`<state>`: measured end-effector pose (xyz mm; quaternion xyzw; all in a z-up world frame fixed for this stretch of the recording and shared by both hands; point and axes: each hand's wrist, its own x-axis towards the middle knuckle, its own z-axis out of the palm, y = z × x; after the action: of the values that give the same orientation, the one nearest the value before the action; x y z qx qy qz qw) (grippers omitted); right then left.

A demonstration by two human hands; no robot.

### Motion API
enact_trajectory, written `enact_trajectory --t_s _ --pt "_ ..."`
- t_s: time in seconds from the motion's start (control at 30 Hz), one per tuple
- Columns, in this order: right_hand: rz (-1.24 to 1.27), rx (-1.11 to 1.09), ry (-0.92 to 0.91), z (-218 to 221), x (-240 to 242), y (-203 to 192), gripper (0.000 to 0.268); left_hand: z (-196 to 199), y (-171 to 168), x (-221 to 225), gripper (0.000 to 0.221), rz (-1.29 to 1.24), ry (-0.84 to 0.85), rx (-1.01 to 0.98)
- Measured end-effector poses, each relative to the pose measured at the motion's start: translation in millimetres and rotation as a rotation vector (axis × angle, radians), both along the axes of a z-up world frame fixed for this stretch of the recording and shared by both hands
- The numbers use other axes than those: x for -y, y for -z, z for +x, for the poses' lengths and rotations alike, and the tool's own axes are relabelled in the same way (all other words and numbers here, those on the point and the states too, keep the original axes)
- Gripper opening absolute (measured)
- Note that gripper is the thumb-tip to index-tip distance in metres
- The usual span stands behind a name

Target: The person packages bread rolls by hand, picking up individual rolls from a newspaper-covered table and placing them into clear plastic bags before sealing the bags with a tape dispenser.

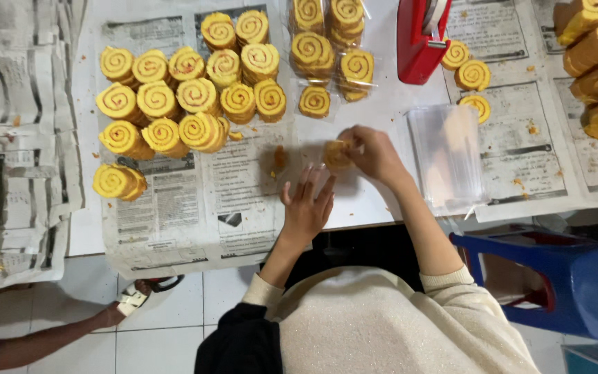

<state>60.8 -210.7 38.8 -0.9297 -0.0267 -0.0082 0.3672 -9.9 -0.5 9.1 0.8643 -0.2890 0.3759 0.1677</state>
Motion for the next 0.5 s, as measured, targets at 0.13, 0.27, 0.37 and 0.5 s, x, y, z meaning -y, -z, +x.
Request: enact_trajectory --t_s 0.13,0.27,0.37,0.5 --pt "0.040 0.055 0.188 59 0 21 0.026 3 -1 2 0.039 -0.049 -0.035 0.033" --pt "-0.027 0.254 0.257 85 -42 11 0.033 6 2 2 0.037 -0.112 -0.014 0.012" --pt "-0.434 0.737 0.214 88 -61 11 0.014 4 1 1 0.034 -0.095 -0.013 -0.009" --pt "-0.600 1.077 0.132 95 -65 40 0.022 4 5 1 0.030 -0.097 -0.007 -0.031"
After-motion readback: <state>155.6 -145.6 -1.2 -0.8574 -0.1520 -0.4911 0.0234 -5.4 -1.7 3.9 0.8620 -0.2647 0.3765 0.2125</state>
